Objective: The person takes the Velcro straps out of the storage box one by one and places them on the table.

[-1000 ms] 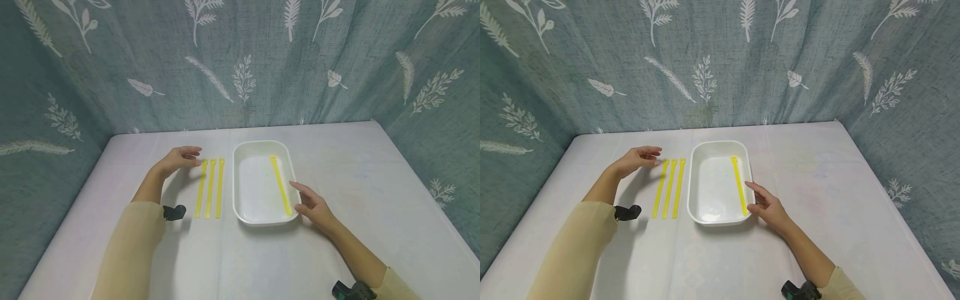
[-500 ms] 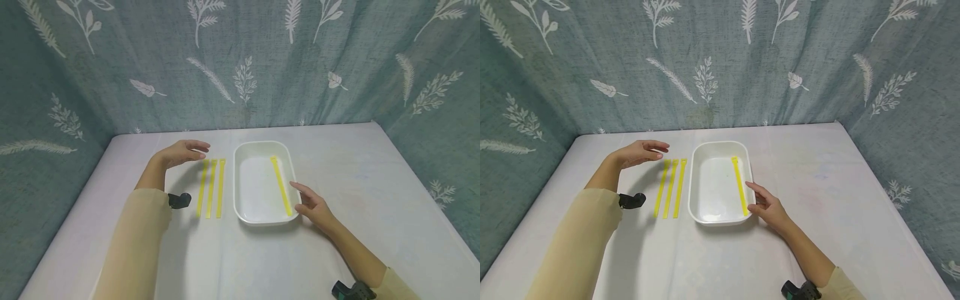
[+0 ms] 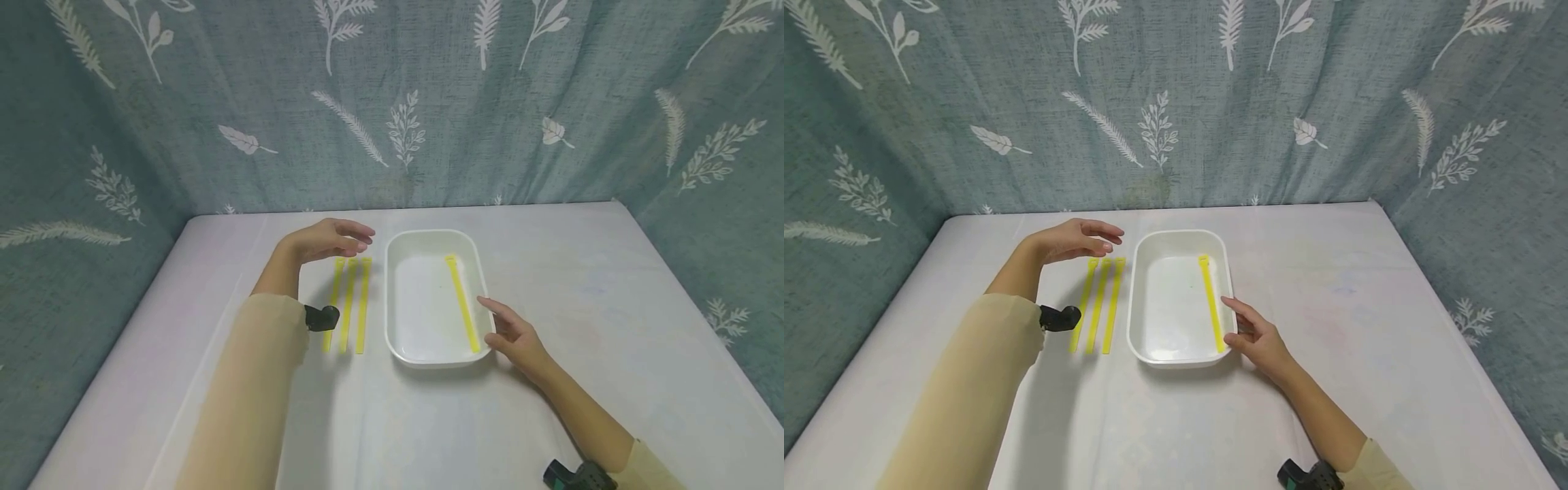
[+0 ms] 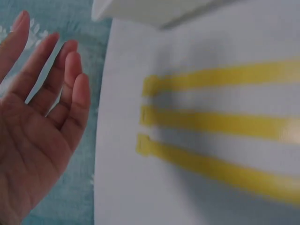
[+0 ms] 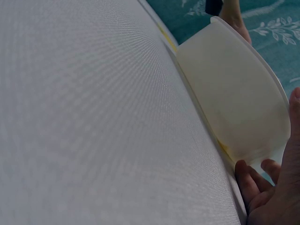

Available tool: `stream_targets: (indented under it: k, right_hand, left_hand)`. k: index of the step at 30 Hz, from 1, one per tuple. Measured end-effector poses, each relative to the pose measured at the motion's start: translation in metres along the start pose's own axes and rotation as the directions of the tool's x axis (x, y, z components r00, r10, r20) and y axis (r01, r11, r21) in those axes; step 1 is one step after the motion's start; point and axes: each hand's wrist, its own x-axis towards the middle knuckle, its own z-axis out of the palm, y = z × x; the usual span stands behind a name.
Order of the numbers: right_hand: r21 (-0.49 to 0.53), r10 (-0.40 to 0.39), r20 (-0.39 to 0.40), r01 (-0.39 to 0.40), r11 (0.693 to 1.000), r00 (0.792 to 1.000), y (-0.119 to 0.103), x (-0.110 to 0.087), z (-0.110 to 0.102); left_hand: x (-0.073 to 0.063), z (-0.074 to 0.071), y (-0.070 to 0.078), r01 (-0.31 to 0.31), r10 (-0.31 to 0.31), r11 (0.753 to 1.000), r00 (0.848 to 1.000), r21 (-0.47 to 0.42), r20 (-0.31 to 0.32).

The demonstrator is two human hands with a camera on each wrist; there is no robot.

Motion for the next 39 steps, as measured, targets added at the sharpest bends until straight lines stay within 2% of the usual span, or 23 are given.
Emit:
stream_targets:
  k: [9,19,27,31,39]
  right_hand:
    - [-0.004,0.020,-0.001,-0.020,1.000,1.000,-0.002,-0.001,0.002]
    - [-0.018,0.042,-0.011,-0.042,0.999,0.999,0.000,-0.002,0.002]
    - [-0.009,0.045,-0.004,-0.045,0.999,0.999,0.002,-0.001,0.001]
    - [-0.009,0.032,0.001,-0.032,0.999,0.999,0.001,-0.001,0.001]
    - [0.010,0.020,0.008,-0.020,1.000,1.000,0.000,0.000,0.000]
  left_hand:
    - [0.015,0.019,0.018,-0.037,0.039,0.999,0.999,-0.032,0.034]
    - [0.036,0.047,0.039,-0.067,0.067,0.998,0.994,0.002,0.087]
    - [0.056,0.072,0.043,-0.090,0.098,0.993,0.989,-0.074,0.109]
    - [0.066,0.084,0.039,-0.073,0.082,0.991,0.993,-0.112,0.080]
    - [0.085,0.116,0.031,-0.088,0.085,0.991,0.996,-0.103,-0.031]
